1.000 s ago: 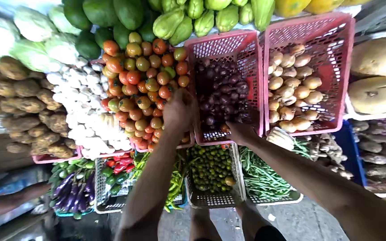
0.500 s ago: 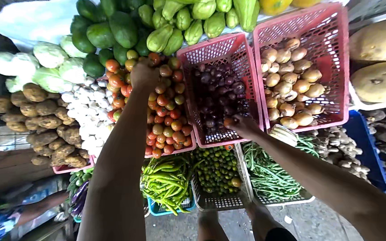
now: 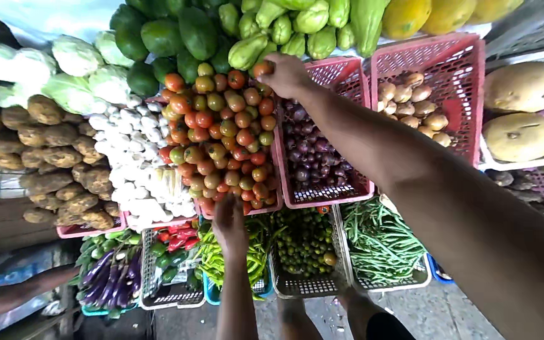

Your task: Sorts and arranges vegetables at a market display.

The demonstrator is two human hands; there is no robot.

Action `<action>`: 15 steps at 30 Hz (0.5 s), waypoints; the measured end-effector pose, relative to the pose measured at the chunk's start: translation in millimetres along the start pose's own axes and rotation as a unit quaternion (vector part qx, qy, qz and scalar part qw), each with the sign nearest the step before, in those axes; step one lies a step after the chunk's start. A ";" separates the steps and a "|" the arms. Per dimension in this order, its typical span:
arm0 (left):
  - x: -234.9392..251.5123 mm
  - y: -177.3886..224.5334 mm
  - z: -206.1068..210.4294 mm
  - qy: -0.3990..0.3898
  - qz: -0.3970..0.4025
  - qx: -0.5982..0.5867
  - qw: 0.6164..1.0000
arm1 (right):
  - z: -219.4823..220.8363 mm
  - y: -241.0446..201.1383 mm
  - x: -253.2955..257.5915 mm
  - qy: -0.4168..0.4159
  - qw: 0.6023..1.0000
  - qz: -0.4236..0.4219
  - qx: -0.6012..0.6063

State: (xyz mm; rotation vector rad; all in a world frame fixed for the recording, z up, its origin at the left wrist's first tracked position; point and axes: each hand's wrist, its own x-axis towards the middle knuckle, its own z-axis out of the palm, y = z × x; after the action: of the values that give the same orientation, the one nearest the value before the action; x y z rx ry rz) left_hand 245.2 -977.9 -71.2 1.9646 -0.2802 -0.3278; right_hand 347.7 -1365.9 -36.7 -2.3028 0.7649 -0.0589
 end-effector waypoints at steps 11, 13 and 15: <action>-188.5 -70.3 -44.0 -0.019 -0.169 0.036 0.985 | 4.6 -1.5 -18.7 0.061 0.918 0.148 0.363; -176.5 -59.0 -24.3 -0.041 -0.153 0.015 0.987 | 12.7 -9.2 -39.4 0.019 0.871 0.195 0.451; -169.7 -52.0 -5.2 -0.063 -0.137 0.002 0.989 | 17.3 -31.1 -42.7 -0.013 0.887 0.158 0.433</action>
State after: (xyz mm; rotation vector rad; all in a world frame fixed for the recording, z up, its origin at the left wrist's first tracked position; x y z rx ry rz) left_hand 90.9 -894.8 -99.7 1.9914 -0.0892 -0.6315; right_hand 332.6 -1314.2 -22.9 -1.3157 0.8630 -0.1805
